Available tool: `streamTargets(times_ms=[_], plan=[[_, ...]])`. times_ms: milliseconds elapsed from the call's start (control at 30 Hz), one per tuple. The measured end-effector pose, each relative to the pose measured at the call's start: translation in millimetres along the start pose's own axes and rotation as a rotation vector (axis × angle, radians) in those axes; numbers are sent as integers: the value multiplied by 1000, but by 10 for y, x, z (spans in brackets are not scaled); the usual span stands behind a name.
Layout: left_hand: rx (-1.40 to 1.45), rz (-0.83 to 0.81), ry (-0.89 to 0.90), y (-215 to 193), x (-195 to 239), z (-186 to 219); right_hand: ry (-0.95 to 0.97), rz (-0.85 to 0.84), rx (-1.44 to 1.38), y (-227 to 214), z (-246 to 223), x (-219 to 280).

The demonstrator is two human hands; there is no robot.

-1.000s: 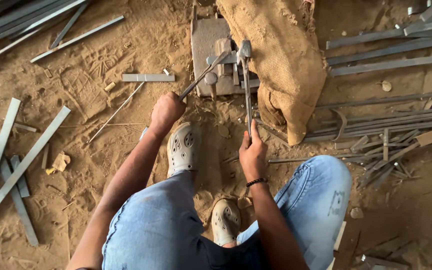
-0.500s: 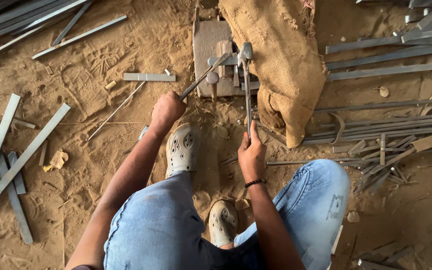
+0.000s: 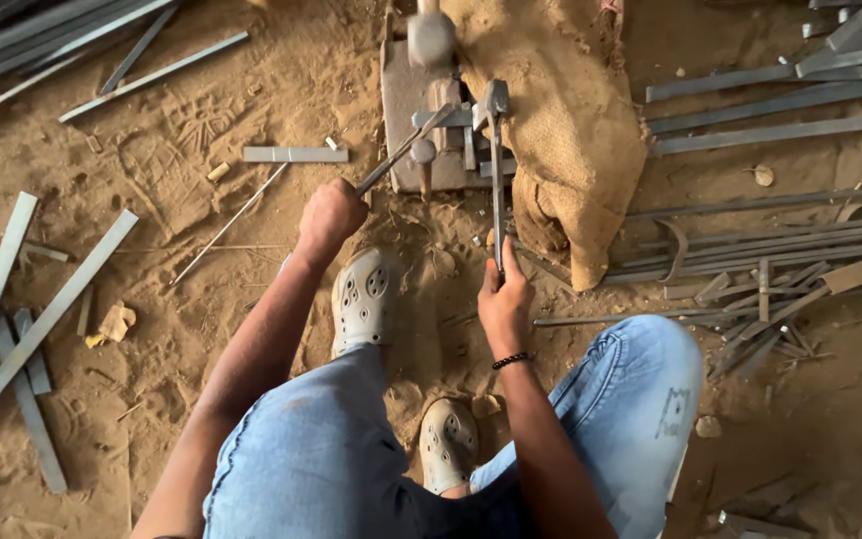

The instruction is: The person sits on the ground and uses a hammer and chisel to cut and shape metal bars clamped in a vise. They repeatedly position the chisel, strike it with the hammer, and adjust the metal pieces.

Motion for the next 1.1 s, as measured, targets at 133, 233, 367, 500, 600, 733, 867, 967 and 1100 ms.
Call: streamTargets(times_ms=[133, 233, 367, 500, 600, 733, 867, 967, 1100], plan=[[-3, -23, -24, -17, -2, 5, -39, 2, -26, -8, 1, 53], [2, -13, -23, -12, 5, 23, -68, -2, -47, -23, -6, 45], [-11, -21, -33, 26, 2, -18, -113, -4, -49, -1, -23, 47], [5, 22, -18, 98, -65, -28, -8, -11, -16, 23, -5, 18], [17, 34, -27, 154, -63, -58, -80, 10, -5, 29, -1, 36], [26, 13, -48, 143, -55, -41, -107, 21, -1, 18, -17, 25], [21, -12, -45, 105, -33, -27, -51, 10, 31, 5, -31, 21], [17, -15, -48, 101, -19, -8, -29, -2, 12, -15, -33, 28], [19, -13, -61, 65, -5, 9, -87, 17, 19, -12, -63, 11]])
Point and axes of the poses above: each hand's wrist, its own x-axis away from the middle knuckle, its own y-axis out of the palm, z = x × y, the point moved 1 cm from there along -x, towards the middle knuckle, and after that the axes turned 10 degrees about -x, right-handed, at the moved point
